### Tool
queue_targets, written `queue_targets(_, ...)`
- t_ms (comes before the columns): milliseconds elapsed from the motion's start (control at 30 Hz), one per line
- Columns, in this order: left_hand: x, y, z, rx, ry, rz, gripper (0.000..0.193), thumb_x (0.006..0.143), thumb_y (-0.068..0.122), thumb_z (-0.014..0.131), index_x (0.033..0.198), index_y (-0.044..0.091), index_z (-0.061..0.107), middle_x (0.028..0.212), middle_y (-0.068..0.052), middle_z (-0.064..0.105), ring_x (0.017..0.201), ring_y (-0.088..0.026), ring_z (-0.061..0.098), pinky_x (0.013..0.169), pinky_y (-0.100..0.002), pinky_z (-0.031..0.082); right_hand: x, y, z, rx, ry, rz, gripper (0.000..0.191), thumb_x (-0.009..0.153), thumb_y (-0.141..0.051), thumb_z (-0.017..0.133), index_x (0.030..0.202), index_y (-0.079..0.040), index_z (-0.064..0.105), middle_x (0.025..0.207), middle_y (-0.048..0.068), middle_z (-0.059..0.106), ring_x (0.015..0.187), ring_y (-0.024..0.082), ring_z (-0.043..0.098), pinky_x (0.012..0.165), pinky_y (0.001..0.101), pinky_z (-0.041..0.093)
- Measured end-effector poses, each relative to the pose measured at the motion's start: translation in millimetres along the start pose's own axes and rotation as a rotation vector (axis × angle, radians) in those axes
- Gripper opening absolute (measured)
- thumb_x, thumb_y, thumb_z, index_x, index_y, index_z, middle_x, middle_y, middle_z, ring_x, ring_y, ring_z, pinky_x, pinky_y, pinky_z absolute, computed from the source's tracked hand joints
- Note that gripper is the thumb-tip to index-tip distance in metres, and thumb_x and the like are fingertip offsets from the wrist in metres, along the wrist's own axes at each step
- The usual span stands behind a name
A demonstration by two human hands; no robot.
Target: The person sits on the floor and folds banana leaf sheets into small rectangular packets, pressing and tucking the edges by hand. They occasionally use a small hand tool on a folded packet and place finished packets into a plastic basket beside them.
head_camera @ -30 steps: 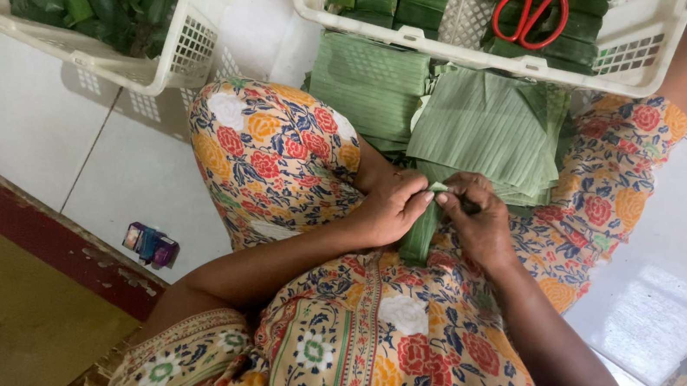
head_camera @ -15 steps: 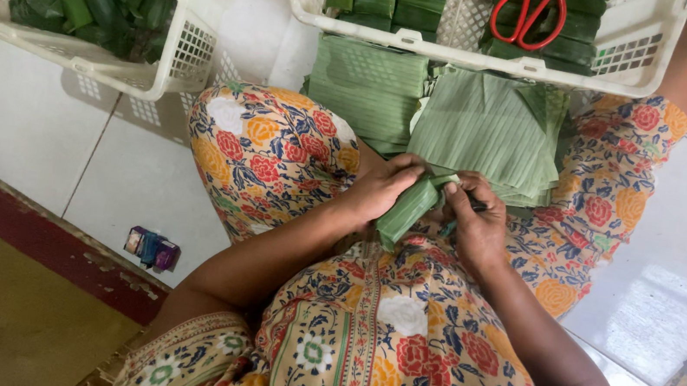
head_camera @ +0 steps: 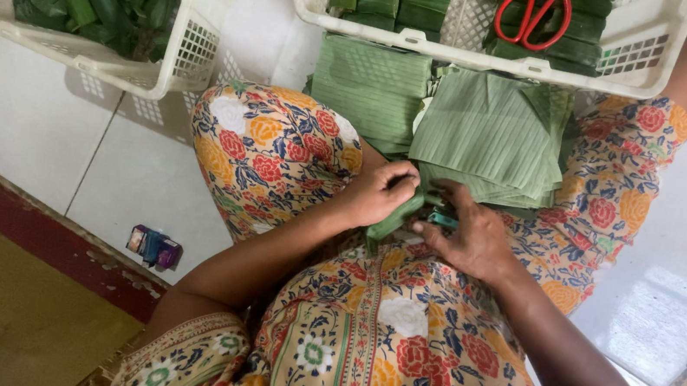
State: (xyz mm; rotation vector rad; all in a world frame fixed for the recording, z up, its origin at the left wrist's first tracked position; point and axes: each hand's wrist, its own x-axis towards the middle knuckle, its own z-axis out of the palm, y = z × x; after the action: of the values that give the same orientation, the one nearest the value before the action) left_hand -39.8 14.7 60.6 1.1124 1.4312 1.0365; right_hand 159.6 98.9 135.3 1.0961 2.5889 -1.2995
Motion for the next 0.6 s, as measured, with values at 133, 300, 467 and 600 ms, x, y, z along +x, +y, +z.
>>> queue_targets(133,0.1,15.4,2.7,0.121,0.056,0.160,0.013,0.096,0.015,0.063,0.095,0.003,0.067,0.075,-0.012,0.067,0.061,-0.020,0.063,0.059,-0.035,0.050,3.1,-18.0,-13.3,-0.125,0.023,-0.100,0.066,0.079,-0.041,0.081,0.130,-0.004,0.060,0.101,0.021,0.075,0.091,0.036,0.075,0.080,0.0448,0.059)
queue_targets(300,-1.0,23.6,2.1,0.207,0.106,0.271,0.012,0.095,0.015,0.064,0.093,0.003,0.066,0.076,-0.016,0.067,0.063,-0.029,0.065,0.060,-0.040,0.049,5.5,-13.2,-8.9,-0.224,0.072,-0.142,0.057,0.080,-0.037,0.081,0.124,-0.005,0.064,0.090,0.022,0.073,0.082,0.039,0.073,0.072,0.0480,0.057)
queue_targets(467,-3.5,17.6,6.7,0.303,0.072,0.273,0.013,0.095,0.016,0.064,0.096,0.003,0.065,0.081,-0.016,0.068,0.072,-0.034,0.067,0.064,-0.044,0.051,7.5,17.4,14.4,-0.287,0.055,-0.197,0.044,0.085,-0.031,0.078,0.116,-0.003,0.063,0.080,0.019,0.070,0.073,0.039,0.070,0.064,0.0497,0.056)
queue_targets(600,-3.8,6.6,10.3,0.304,0.014,0.251,0.014,0.096,0.017,0.063,0.096,0.003,0.063,0.084,-0.018,0.068,0.076,-0.036,0.067,0.067,-0.045,0.051,9.6,32.2,27.2,-0.297,0.065,-0.265,0.036,0.086,-0.032,0.078,0.104,-0.005,0.061,0.079,0.016,0.069,0.070,0.038,0.069,0.063,0.0495,0.055)
